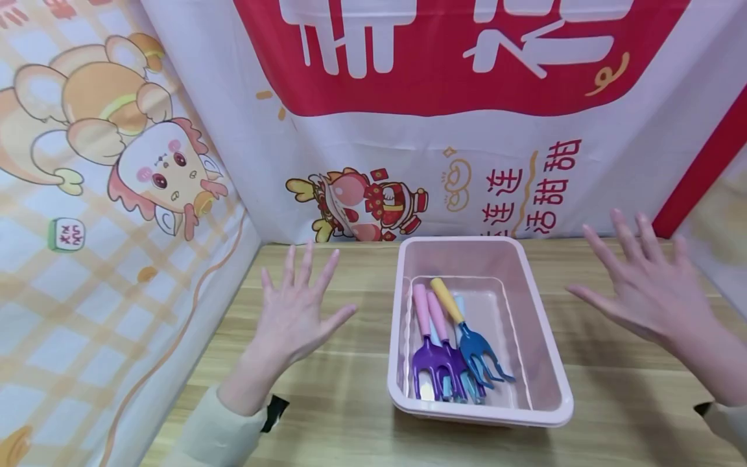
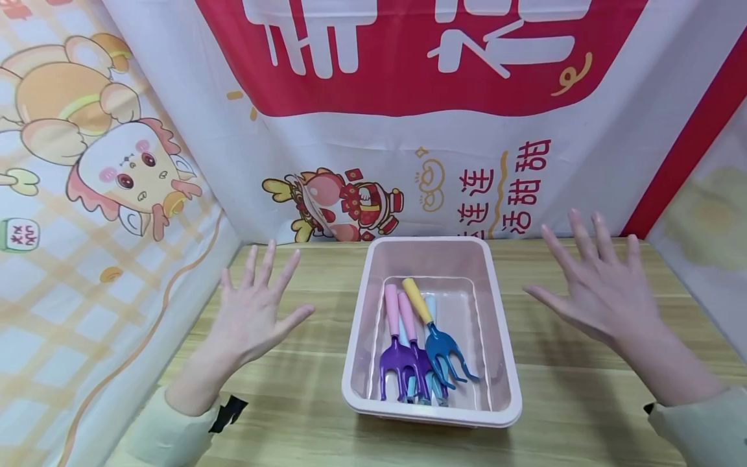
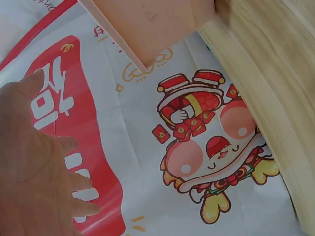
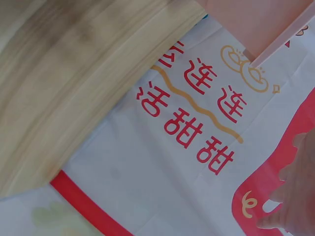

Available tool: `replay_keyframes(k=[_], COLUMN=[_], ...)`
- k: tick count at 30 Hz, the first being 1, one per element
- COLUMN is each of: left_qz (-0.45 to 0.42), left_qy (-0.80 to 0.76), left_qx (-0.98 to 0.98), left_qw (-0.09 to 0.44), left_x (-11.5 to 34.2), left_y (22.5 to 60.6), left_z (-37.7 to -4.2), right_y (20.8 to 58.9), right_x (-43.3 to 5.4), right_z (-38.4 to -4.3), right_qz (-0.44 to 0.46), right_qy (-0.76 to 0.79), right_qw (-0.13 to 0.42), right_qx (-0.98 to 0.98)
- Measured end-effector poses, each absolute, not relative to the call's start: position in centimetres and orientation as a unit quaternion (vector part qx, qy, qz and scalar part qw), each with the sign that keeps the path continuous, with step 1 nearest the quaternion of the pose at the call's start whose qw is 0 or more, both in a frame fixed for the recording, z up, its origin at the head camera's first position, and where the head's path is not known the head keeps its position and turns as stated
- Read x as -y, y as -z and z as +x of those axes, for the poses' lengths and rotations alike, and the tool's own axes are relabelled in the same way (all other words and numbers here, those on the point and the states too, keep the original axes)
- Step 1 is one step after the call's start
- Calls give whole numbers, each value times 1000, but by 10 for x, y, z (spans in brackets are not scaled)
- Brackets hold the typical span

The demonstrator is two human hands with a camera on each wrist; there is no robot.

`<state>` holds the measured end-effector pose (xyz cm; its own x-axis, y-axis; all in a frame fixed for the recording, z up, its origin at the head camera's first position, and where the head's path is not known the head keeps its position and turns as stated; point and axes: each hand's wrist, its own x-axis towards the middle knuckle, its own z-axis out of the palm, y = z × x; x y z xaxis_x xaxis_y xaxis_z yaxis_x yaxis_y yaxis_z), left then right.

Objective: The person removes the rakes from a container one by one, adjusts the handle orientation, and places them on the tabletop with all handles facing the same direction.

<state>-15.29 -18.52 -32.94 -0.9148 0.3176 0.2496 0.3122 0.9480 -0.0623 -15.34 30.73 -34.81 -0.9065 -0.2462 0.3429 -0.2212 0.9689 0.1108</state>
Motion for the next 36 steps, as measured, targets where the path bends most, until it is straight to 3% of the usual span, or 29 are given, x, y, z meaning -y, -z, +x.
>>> replay_keyframes(k=[10,28,36], left_qz=[-157,-178,-158], left_qy=[24,172,286], left_qx=[980,967,945], left_qw=[118,61,8], left_x=[175,147,137], left_y=[345,369,379], left_z=[-150,-131,-126], right_y=[333,297,285], right_x=[-295,-264,-250], right_z=[-181,-224,-235], right_qz=[162,279,317], right_qy=[38,-25,-46], right_qw=[178,100,73], right_qx=[970,955,944])
